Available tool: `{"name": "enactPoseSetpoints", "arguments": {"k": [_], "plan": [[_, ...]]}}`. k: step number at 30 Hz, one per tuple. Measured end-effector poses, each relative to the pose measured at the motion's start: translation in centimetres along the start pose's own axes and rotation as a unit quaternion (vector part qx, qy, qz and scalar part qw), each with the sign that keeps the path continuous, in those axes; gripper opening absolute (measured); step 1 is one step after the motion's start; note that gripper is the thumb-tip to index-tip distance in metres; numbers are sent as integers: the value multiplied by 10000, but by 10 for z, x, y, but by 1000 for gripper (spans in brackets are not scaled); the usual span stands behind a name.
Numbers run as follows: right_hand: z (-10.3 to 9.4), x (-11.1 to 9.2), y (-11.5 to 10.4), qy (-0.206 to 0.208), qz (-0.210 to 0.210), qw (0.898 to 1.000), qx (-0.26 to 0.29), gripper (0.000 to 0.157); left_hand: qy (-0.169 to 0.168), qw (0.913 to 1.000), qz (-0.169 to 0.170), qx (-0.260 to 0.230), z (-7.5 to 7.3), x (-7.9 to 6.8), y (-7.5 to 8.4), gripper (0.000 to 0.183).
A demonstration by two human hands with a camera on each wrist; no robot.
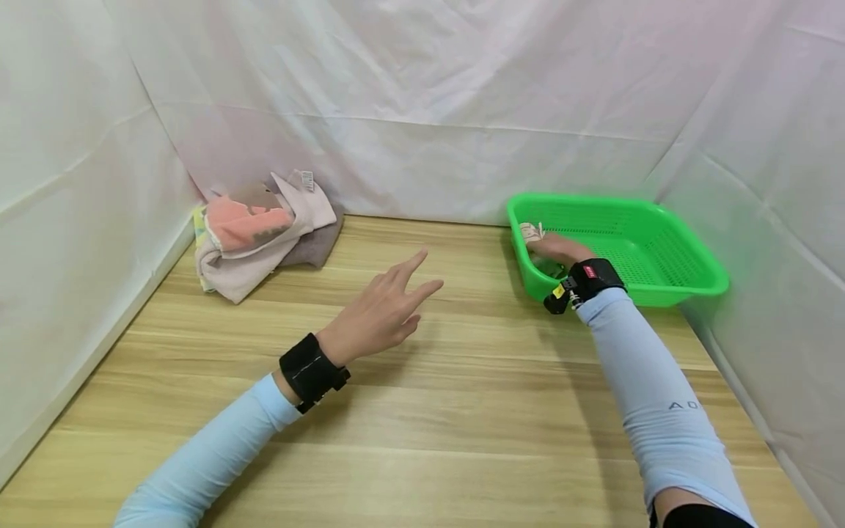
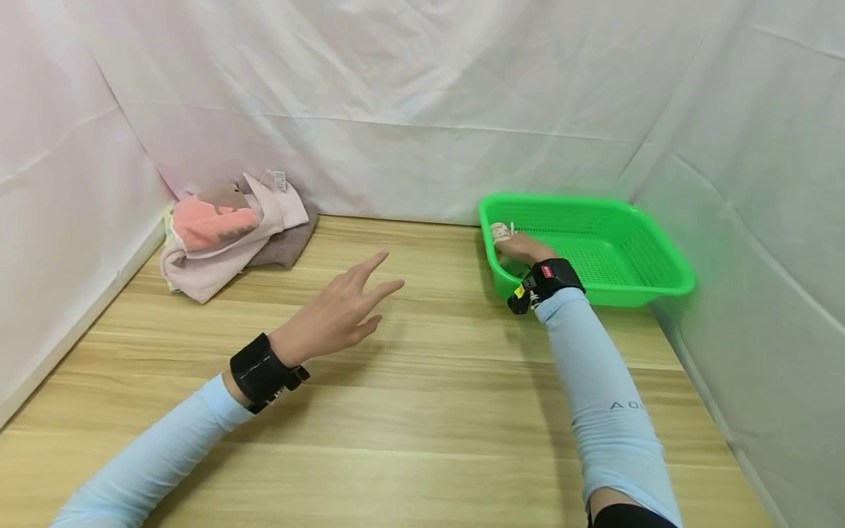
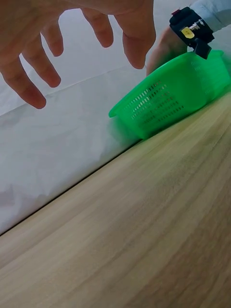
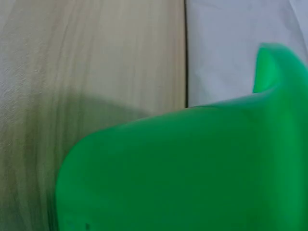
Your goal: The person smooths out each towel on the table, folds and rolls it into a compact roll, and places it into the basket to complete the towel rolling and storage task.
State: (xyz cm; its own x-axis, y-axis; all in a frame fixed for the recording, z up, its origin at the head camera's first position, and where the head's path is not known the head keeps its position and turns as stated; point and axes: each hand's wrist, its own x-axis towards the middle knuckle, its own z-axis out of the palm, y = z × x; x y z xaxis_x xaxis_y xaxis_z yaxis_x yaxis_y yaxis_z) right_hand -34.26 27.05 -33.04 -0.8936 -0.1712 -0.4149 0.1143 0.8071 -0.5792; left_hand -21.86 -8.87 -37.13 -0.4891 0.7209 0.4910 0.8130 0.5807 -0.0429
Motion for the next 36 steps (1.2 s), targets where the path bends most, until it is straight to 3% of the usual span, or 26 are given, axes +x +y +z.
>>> {"name": "enactPoseSetpoints", "arguments": {"k": [5,10,17,22,25,30,36], "plan": [[0,4,3,8,118,9986,-523,26,-103,9999,-65,22,1,-1,-2,63],[-1,3,7,222,222,9985,-438,27,-177,9996,-160,161,-1,-3,-2,59],[-5,-4,11,457,232,9986,-158,45,-259,9991,-212,264,-3,-4,-2,55],[-8,-14,9,439,217,9983,-321,78,-327,9987,-248,318,-4,-4,-2,55],[-9,-19,8,449,257,9983,-284,85,-352,9984,-257,365,-4,-4,-2,55],[-10,-26,5,1107,-62,9911,-732,76,-380,9982,-227,413,-4,-4,-2,54],[5,-45,-23,2157,-965,9652,-1118,51,-478,9979,-267,356,-5,-4,-1,50]]}}
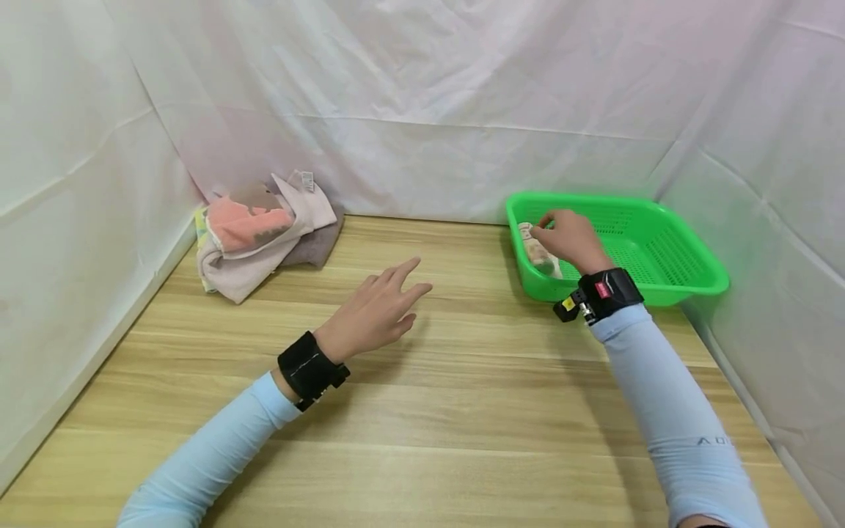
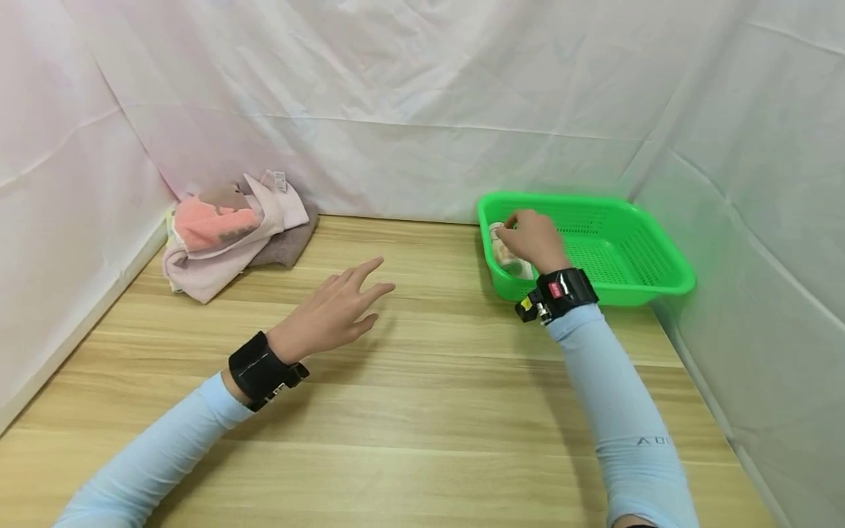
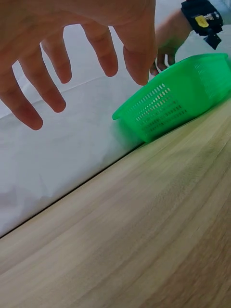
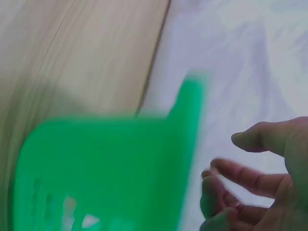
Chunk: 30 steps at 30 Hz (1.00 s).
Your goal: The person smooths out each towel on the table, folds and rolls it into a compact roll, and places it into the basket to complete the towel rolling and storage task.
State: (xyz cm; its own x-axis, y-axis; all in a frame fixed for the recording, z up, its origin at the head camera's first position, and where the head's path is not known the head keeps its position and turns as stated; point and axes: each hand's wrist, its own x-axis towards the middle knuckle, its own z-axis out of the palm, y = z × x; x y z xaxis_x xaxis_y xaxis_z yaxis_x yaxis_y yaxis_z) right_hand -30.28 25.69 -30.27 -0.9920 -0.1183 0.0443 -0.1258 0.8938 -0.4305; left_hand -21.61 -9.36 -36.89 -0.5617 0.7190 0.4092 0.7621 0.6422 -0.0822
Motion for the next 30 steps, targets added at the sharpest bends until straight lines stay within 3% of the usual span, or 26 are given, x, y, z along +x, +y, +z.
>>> {"name": "enactPoseSetpoints", "arguments": {"k": [4,9,14,20,23,27,30], "plan": [[17,-19,-31,398,-856,9955,39,32,-77,10000,-52,16,-1,-1,-2,48],[49,-47,-58,-20,-1710,9850,235,20,-297,9994,-156,31,-1,-3,-3,50],[69,-61,-71,-288,-2021,9785,281,14,-298,9993,-200,65,0,-4,-4,50],[76,-59,-75,-393,-2076,9769,310,13,-461,9979,-429,-116,-2,-3,-15,51],[77,-56,-74,-491,-2050,9769,348,14,-360,9955,-866,-117,-6,-4,-38,53],[81,-54,-72,-545,-2064,9759,452,15,13,9864,-1525,606,-19,-18,-91,57],[83,-53,-70,-544,-2018,9768,462,15,-176,9744,-2055,895,-33,-34,-132,66]]}}
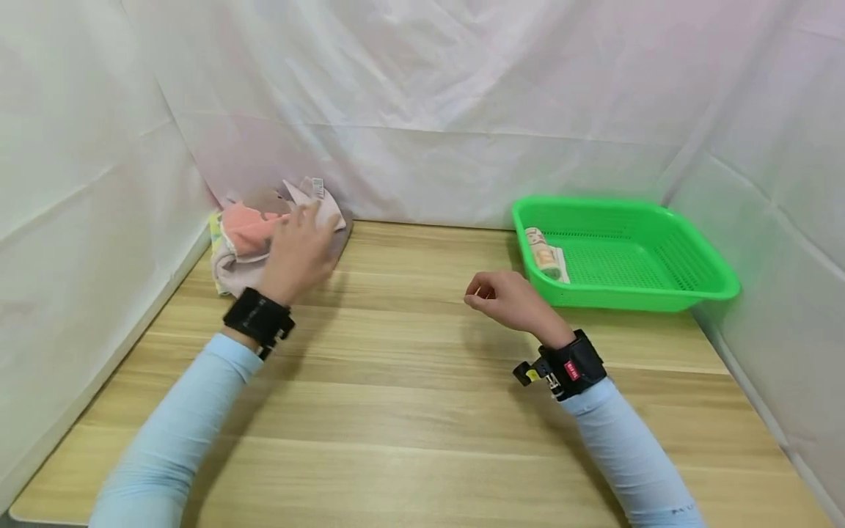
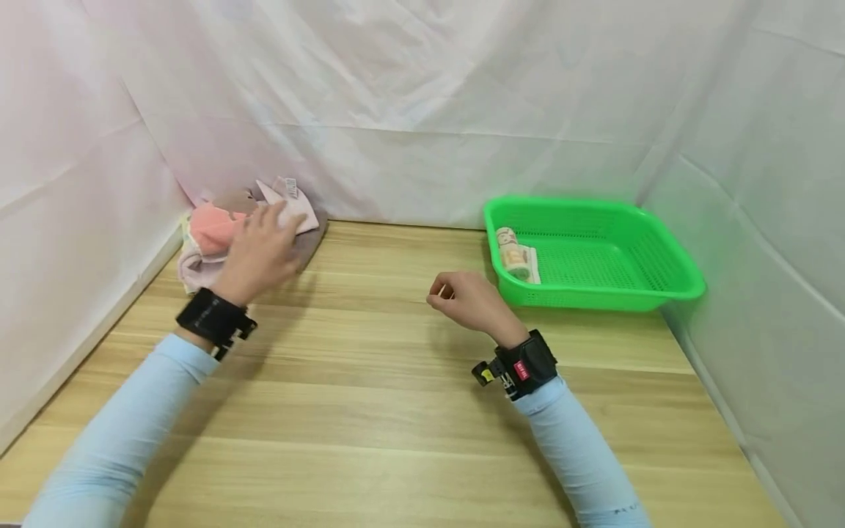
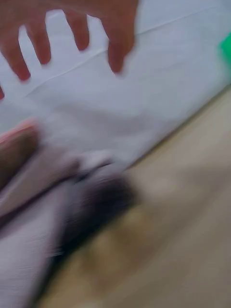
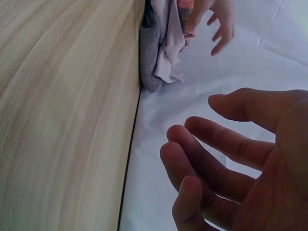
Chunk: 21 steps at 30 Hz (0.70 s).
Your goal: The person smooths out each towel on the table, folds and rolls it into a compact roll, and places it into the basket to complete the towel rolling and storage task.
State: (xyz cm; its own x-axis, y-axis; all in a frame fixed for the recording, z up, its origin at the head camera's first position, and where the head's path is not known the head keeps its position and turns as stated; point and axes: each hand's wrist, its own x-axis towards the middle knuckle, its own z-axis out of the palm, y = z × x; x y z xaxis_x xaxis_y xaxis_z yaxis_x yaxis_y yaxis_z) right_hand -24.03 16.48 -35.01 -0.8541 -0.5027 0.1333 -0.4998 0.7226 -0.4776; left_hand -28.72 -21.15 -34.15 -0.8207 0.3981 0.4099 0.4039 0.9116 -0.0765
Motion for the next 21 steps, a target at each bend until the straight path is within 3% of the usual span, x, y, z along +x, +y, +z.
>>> {"name": "enactPoseSetpoints", "arguments": {"k": [4,8,16,21], "plan": [[1,-1,3,-62,45,10000,54,16,-478,9972,-582,30,-5,0,-48,71],[1,-1,8,-186,220,9994,174,16,-463,9947,-915,-69,2,2,-70,65],[6,-1,11,-435,175,9985,291,18,31,9914,-1296,-165,24,-1,-84,35],[7,-1,9,-400,273,9984,275,18,906,9905,-1031,-46,22,2,-96,27]]}}
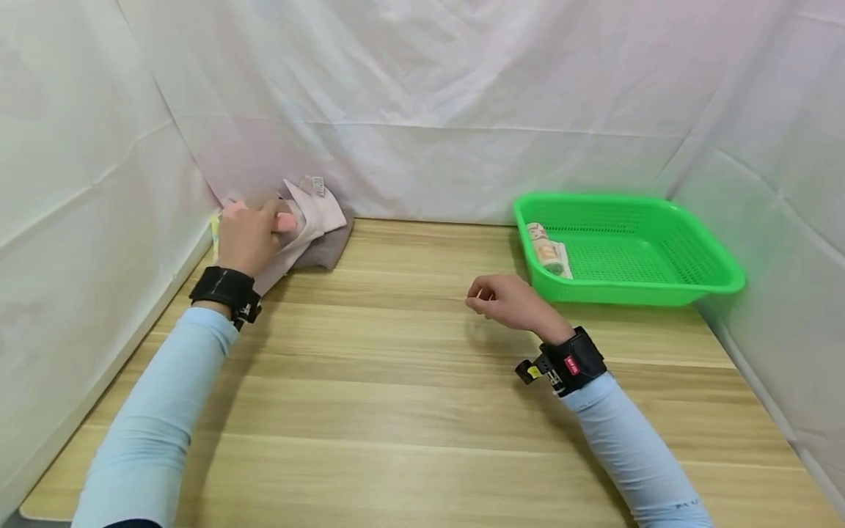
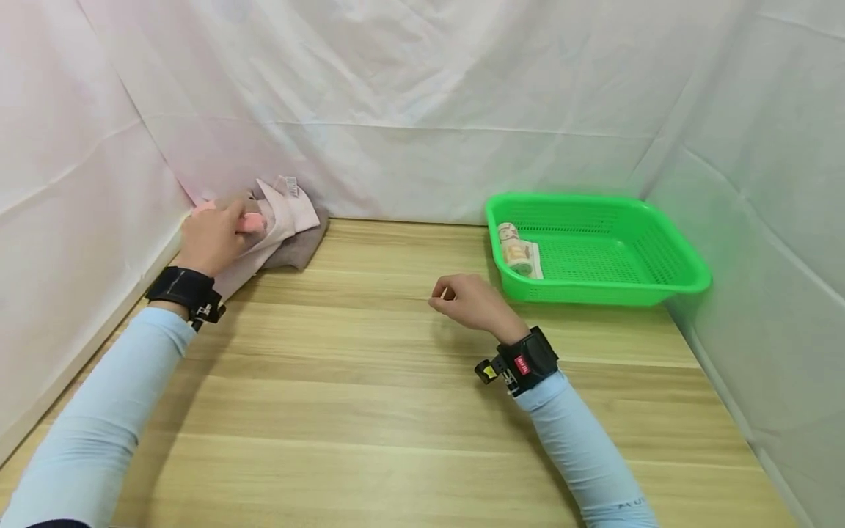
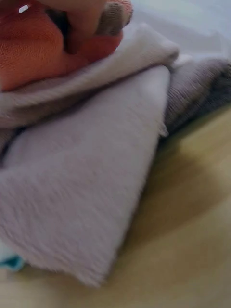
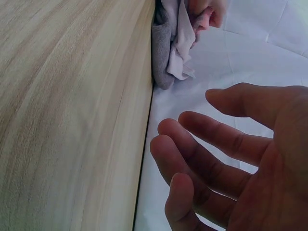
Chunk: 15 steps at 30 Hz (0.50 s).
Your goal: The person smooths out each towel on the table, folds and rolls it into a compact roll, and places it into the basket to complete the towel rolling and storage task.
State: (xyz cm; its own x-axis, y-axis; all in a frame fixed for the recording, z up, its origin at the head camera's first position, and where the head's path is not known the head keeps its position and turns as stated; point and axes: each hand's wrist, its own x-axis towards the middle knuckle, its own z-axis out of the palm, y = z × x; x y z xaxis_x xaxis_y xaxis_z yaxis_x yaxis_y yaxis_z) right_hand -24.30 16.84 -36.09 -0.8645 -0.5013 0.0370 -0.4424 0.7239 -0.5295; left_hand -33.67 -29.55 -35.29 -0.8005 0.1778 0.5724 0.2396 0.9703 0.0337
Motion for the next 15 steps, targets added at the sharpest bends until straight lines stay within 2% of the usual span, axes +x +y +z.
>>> {"name": "enactPoseSetpoints", "arguments": {"k": [2,7,11,15], "plan": [[0,0,-1,-17,-10,10000,3,19,221,9997,-72,-29,-6,3,-3,24],[0,1,-2,-41,-36,10000,10,19,384,9975,-516,-290,-28,13,-7,14],[-1,1,-2,-17,-18,10000,29,19,820,9939,-552,-485,-46,24,-4,11],[-2,0,-2,25,-22,10000,13,17,1375,9879,-384,-604,-61,33,3,18]]}}
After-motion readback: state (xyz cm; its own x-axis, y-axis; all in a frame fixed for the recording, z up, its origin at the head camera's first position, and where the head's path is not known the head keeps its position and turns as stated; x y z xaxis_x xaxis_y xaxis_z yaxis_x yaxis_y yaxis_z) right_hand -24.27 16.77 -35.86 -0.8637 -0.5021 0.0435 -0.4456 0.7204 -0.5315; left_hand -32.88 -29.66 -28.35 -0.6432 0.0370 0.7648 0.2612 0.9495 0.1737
